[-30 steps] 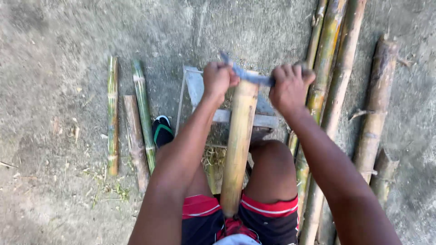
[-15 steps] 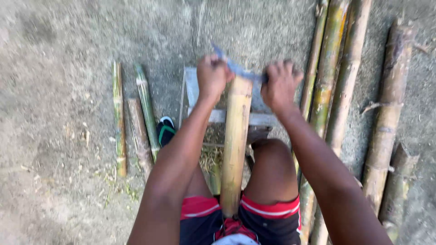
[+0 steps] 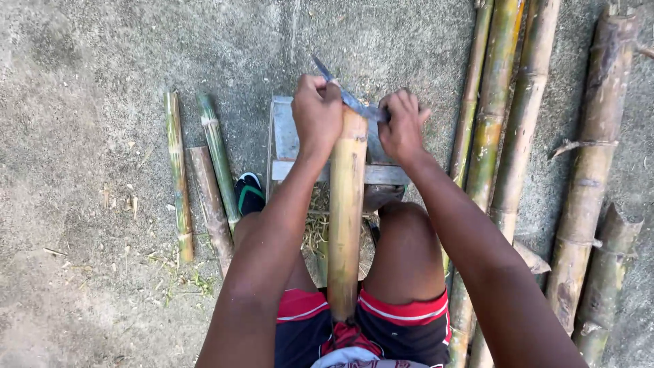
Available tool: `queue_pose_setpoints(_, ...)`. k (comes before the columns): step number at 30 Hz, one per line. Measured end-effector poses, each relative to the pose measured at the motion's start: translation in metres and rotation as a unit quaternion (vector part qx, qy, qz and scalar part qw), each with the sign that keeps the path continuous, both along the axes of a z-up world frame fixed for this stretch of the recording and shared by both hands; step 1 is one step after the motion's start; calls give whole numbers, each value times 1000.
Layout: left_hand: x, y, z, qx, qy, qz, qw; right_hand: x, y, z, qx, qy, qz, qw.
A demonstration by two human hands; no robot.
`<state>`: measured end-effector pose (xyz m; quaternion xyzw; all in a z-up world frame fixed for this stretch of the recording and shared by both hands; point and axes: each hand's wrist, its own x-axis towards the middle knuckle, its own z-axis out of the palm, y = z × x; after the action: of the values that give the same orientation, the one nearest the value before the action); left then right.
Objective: The person is using a curved blade to scrape and smooth the surface of a bamboo pole.
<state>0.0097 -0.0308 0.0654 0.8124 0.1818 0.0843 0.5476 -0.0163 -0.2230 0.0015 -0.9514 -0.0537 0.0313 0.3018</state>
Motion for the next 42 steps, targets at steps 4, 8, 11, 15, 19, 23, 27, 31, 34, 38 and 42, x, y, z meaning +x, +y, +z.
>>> queue_pose_setpoints(4, -4, 1, -11, 8, 53, -18, 998, -4, -4, -12, -12, -91, 43, 995)
queue_pose_setpoints(8, 26, 6, -43, 75, 15, -13, 997, 13, 4, -2, 8, -50, 12, 999)
queue_pose_setpoints(11, 4, 13, 19, 52, 67, -24, 996, 24, 0, 10, 16, -56, -19, 998)
queue_pose_setpoints(15, -137, -3, 52, 24, 188, -88, 978, -7, -11, 8, 11, -31, -74, 997)
queue_pose_setpoints(19, -206, -19, 21, 78, 145, -96, 982, -27, -5, 25, 17, -20, -88, 996)
queue_pose_setpoints(23, -234, -8, -20, -151, 303, -106, 935, -57, -8, 35, 50, -74, -70, 994)
queue_pose_setpoints(27, -251, -1, -45, -360, 272, -126, 883, -68, 0, 55, -2, -99, -21, 995)
queue_pose_setpoints(31, -228, -6, -19, -304, 291, -111, 900, -69, 3, 64, -116, -143, 28, 982)
queue_pose_setpoints(34, -180, 5, -19, 48, 62, -38, 996, -68, 5, 61, -172, -145, 51, 973)
queue_pose_setpoints(38, -89, 23, -27, -160, 102, 6, 982, -66, 10, 61, -197, -141, 58, 968)
queue_pose_setpoints(42, -48, 26, -56, -222, 136, 27, 965, -45, 10, 63, -211, -117, 55, 969)
